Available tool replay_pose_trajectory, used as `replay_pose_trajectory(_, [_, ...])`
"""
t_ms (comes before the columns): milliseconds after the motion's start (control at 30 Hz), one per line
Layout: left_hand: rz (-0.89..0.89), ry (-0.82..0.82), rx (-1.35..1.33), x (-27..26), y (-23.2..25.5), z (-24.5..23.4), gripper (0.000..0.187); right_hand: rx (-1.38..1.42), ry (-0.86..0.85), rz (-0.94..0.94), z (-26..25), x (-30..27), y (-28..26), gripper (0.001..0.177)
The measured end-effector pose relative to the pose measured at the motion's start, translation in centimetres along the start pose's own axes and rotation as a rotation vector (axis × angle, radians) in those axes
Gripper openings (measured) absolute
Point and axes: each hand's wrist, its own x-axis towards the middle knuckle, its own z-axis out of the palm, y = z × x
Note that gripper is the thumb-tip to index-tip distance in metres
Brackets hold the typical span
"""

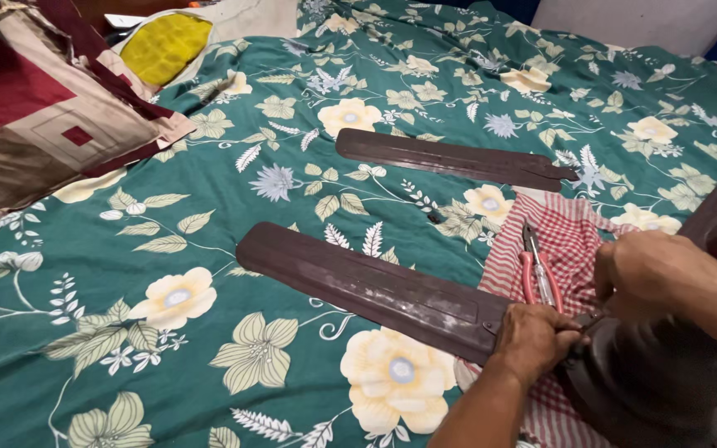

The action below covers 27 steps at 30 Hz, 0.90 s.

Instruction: The person attaches a fan blade to the fan motor housing using a screwdriver and pliers. They tighten the screws to secure the blade in place.

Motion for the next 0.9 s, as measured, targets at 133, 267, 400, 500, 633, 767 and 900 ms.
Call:
replay_pose_trajectory(133, [-0.002, -0.006, 0.015, 0.2, 0.0, 0.0, 0.027, -0.018, -0.13, 0.284, -1.1, 0.6, -1.2, 0.027])
replay_pose_trajectory(267, [-0.067, -0.037, -0.033, 0.2, 0.7, -0.4, 0.028, -0.13, -0.08, 0.007, -0.9, -1.4, -0.8, 0.019])
replay_pose_trajectory(400, [-0.06, -0.011, -0.026, 0.0, 0.9, -0.7, 0.028, -0.223, 0.041, -0.253, -0.5, -2.0, 0.6, 0.015])
replay_pose_trajectory(500, [-0.021, -0.004, -0.044, 0.0, 0.5, -0.5, 0.028, -0.194, 0.09, -0.328, 0.2, -1.1, 1.2, 0.015])
replay_pose_trajectory(633, [0.005, 0.031, -0.041, 0.1, 0.0, -0.2, 0.026, -0.155, 0.138, -0.32, 0.9, 0.3, 1.6, 0.017])
replay_pose_trajectory(767, [-0.006, -0.012, -0.057, 0.0, 0.6, -0.6, 0.028, -0.103, 0.188, -0.268, 1.3, 0.2, 1.3, 0.014])
replay_pose_trajectory(900, [-0.016, -0.035, -0.071, -0.2, 1.2, -1.0, 0.026, 0.017, 0.075, -0.36, 0.6, -0.8, 0.9, 0.026])
